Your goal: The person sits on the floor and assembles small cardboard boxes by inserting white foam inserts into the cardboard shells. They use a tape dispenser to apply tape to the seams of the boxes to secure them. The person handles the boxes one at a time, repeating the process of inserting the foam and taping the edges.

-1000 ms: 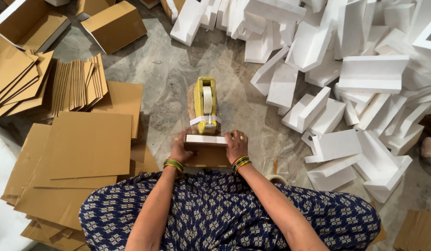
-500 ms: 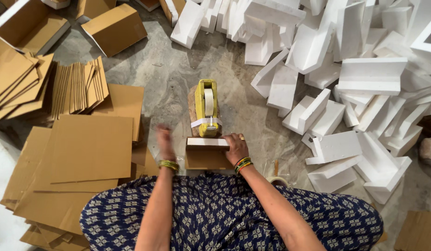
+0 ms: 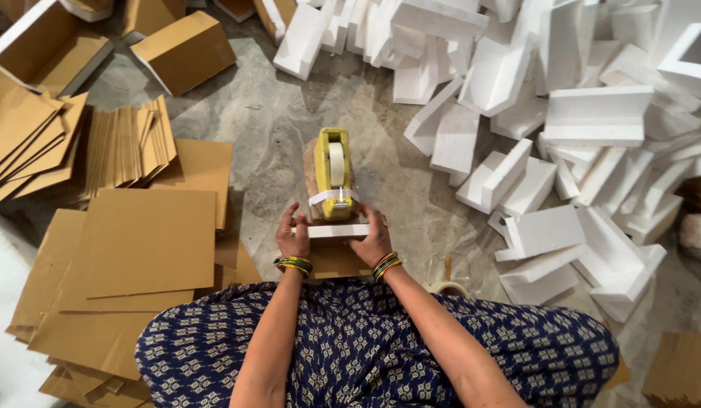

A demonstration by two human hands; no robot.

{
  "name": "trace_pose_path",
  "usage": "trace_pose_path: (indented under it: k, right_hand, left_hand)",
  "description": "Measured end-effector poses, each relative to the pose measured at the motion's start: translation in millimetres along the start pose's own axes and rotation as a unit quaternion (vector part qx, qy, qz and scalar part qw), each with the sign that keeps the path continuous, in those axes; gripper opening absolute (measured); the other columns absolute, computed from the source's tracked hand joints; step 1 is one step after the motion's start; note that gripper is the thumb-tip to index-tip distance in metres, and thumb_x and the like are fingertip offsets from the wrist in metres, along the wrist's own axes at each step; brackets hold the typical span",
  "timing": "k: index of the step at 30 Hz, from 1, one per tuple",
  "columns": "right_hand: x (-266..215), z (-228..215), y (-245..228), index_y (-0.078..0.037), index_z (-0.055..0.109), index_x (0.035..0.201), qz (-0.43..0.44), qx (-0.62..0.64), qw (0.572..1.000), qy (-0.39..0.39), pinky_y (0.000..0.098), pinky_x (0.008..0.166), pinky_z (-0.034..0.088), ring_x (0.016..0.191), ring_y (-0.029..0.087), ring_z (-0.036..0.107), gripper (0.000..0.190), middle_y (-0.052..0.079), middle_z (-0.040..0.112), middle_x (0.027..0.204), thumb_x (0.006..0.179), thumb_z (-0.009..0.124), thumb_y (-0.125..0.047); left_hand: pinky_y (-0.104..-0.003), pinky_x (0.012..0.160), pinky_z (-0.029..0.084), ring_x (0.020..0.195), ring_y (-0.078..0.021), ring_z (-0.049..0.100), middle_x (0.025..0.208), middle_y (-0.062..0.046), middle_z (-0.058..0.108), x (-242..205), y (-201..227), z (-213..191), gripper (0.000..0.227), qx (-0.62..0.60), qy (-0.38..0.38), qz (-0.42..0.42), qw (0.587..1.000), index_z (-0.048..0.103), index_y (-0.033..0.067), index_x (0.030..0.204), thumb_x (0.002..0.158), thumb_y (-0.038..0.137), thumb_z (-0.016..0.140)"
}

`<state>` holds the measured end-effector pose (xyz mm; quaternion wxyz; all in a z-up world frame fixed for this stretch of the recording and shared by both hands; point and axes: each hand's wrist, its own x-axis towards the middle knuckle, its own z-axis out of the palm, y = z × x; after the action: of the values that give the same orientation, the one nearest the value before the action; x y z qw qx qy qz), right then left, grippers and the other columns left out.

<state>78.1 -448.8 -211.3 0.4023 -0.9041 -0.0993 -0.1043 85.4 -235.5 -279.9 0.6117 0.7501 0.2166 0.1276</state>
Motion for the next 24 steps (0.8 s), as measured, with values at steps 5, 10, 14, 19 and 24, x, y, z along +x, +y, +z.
trace_pose_path:
  k: [5, 10, 14, 19, 24]
  right_hand:
    - [-3, 1, 43, -0.006, 0.043, 0.149, 0.283, 0.454, 0.826, 0.178, 0.036, 0.112, 0.044, 0.139, 0.026, 0.052, 0.08, 0.01, 0.059, 0.143, 0.084, 0.075, -0.04]
    - [-33, 41, 59, -0.004, 0.054, 0.134, 0.237, 0.339, 0.9, 0.141, 0.0309, 0.103, 0.044, 0.123, 0.02, 0.057, 0.071, 0.011, 0.062, 0.131, 0.09, 0.069, -0.058]
    - [-12, 66, 60, 0.0, 0.071, 0.089, 0.346, 0.387, 0.81, 0.272, 0.0319, 0.076, 0.05, 0.08, 0.018, 0.063, 0.053, 0.008, 0.07, 0.085, 0.093, 0.067, -0.052]
    - [9, 88, 53, 0.001, 0.07, 0.071, 0.343, 0.362, 0.796, 0.343, 0.0325, 0.066, 0.044, 0.066, 0.015, 0.054, 0.04, 0.003, 0.062, 0.068, 0.09, 0.071, -0.035]
    - [8, 82, 59, 0.0, 0.07, 0.069, 0.394, 0.333, 0.794, 0.321, 0.0318, 0.064, 0.047, 0.063, 0.015, 0.057, 0.042, 0.003, 0.063, 0.064, 0.092, 0.066, -0.035]
  left_hand:
    - [-0.031, 0.063, 0.056, 0.075, -0.0102, 0.074, 0.078, -0.003, 0.077, 5, 34, 8, 0.024, 0.052, 0.046, 0.04, 0.997, 0.074, 0.0116, 0.117, 0.096, 0.014, 0.064]
    - [-0.029, 0.068, 0.054, 0.07, -0.0121, 0.073, 0.073, -0.005, 0.074, -4, 25, -3, 0.02, 0.002, 0.049, 0.08, 0.996, 0.073, 0.0052, 0.114, 0.098, 0.014, 0.066]
    - [-0.029, 0.062, 0.055, 0.067, -0.0114, 0.074, 0.077, -0.002, 0.074, -7, 25, 1, 0.016, -0.091, 0.048, -0.002, 0.995, 0.071, 0.0044, 0.106, 0.098, 0.018, 0.067]
    - [-0.032, 0.07, 0.055, 0.073, -0.0168, 0.076, 0.078, -0.008, 0.075, -13, 50, -16, 0.023, 0.015, 0.053, -0.031, 0.998, 0.073, 0.0036, 0.104, 0.1, 0.026, 0.068]
    - [-0.049, 0.098, 0.043, 0.11, -0.0322, 0.06, 0.116, -0.014, 0.071, -34, 84, -20, 0.045, 0.416, -0.058, 0.265, 0.868, 0.072, 0.0124, 0.114, 0.078, 0.039, 0.076]
